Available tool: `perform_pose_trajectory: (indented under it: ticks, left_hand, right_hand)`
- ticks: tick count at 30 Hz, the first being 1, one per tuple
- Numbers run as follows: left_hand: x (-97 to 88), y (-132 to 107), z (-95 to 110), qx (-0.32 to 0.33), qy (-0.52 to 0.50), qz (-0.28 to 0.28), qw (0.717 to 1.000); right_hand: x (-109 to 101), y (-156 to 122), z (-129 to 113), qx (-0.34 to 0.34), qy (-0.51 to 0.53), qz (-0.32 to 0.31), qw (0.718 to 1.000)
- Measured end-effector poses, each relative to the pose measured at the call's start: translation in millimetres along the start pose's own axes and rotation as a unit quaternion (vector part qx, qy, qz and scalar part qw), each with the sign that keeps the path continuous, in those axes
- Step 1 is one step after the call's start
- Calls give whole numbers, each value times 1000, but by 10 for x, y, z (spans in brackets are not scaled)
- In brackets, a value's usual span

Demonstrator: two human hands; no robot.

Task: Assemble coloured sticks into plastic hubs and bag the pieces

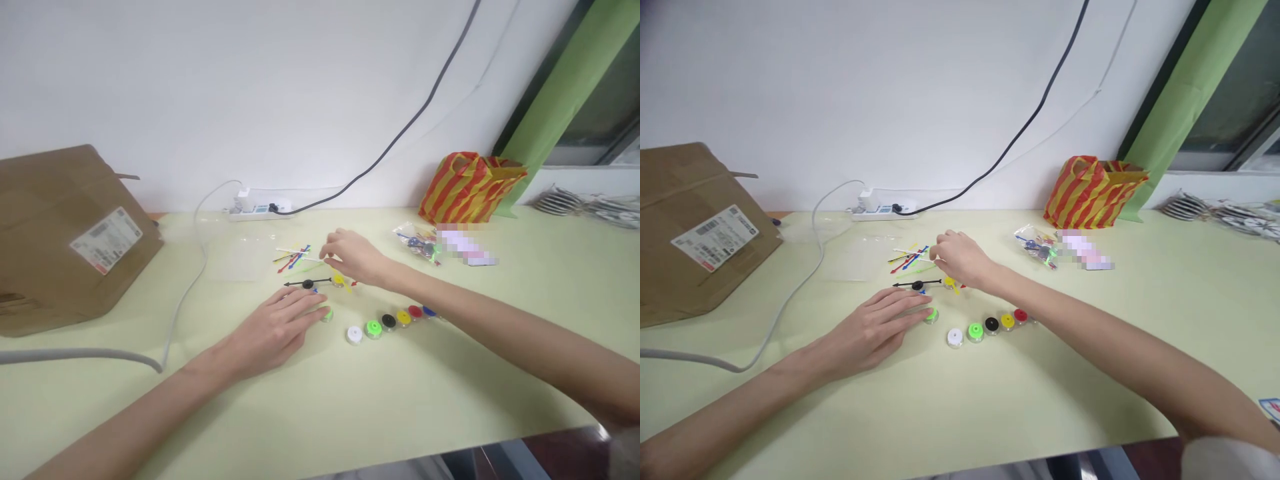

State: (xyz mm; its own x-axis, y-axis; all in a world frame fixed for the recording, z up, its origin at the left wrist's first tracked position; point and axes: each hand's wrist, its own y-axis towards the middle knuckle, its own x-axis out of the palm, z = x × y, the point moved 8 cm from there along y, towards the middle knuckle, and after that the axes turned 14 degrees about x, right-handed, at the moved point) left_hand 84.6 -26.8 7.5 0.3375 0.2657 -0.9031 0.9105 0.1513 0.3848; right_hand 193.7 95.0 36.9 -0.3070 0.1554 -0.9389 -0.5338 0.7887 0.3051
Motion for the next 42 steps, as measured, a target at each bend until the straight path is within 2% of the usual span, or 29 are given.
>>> perform_pose_trajectory:
  ticks: [3, 5, 7, 9, 11, 14, 18, 21, 23, 26, 29, 32, 35, 37, 42]
  left_hand:
    - [23, -5, 14, 6, 4, -26, 1000]
    - [32, -11, 18, 3, 6, -36, 999]
    - [41, -15, 24, 0, 7, -41, 999]
    - [38, -21, 26, -2, 12, -37, 999]
    - [12, -38, 3, -14, 25, -20, 999]
    - [-96, -111, -125, -73, 61, 35, 995]
    - [-245, -268, -360, -182, 83, 107, 974]
    - [-224, -281, -460, -229, -2, 132, 964]
    - [-176, -236, -499, -264, -81, 151, 949]
    - [-66, -71, -478, -279, -204, 160, 925]
    - [14, 88, -389, -264, -293, 147, 907]
    - [-7, 88, -337, -280, -332, 178, 883]
    - [-32, 84, -267, -265, -347, 186, 880]
    - [-63, 69, -265, -257, -325, 193, 889]
    - [-112, -45, -391, -268, -262, 200, 905]
  right_hand:
    - [289, 410, -40, -10, 28, -87, 996]
    - [468, 541, -159, -44, 58, -146, 987]
    - [571, 599, -256, -64, 54, -159, 984]
    - [582, 623, -307, -66, 26, -132, 989]
    - [505, 612, -347, -67, 14, -100, 993]
    - [226, 518, -376, -46, 66, -42, 996]
    - [-155, 136, -417, -14, 151, 16, 988]
    - [-270, -247, -480, -10, 160, 24, 987]
    - [-267, -455, -492, 0, 188, 5, 982]
    - [-215, -650, -461, 17, 278, -30, 960]
    - [-154, -741, -359, 54, 396, -48, 915]
    - [-101, -805, -232, 119, 491, -49, 862]
    - [-96, -866, -202, 145, 529, -38, 835]
    - [-100, -893, -219, 133, 519, -27, 844]
    - [-117, -936, -170, 78, 372, 73, 922]
